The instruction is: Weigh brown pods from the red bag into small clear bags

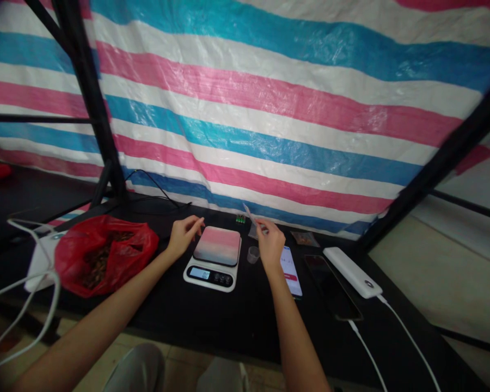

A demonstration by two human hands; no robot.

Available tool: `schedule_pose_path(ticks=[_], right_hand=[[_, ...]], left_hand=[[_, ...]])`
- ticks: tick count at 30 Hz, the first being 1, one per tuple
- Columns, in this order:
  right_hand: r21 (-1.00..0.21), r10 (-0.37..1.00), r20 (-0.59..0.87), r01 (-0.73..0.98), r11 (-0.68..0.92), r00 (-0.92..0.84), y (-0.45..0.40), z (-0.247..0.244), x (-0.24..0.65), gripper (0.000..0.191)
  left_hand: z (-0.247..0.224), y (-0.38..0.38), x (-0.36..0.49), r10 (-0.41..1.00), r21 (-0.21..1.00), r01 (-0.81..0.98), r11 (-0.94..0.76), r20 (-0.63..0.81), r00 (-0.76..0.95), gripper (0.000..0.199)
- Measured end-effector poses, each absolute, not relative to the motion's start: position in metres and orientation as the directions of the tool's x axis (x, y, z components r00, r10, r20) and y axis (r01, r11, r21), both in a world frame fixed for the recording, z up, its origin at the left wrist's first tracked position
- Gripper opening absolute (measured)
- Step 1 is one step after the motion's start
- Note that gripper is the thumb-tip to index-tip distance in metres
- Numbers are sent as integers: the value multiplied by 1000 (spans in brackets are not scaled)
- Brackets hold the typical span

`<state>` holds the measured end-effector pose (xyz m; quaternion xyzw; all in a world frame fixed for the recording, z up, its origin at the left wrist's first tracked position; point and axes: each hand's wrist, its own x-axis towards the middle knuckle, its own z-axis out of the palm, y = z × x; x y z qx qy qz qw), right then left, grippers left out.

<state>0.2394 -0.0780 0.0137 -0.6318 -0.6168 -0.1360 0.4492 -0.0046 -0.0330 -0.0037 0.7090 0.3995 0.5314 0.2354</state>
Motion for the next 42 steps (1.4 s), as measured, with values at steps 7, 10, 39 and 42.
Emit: schedule_pose_path(ticks=[7,10,39,42], right_hand=[[-439,619,785,679,589,-29,-103,20,176,16],[-315,575,807,726,611,-134,-105,13,170,16],[-517,731,677,652,555,-86,-98,11,174,16],[-494,716,692,664,561,-90,-97,10,176,19]], left_hand=[[5,-66,10,748,751,125,-649,598,289,25],[1,-64,14,764,783,116,-611,546,345,26],[-2,-60,14,774,813,88,-576,508,378,30],[-4,-60,14,773,803,117,-585,507,381,29]])
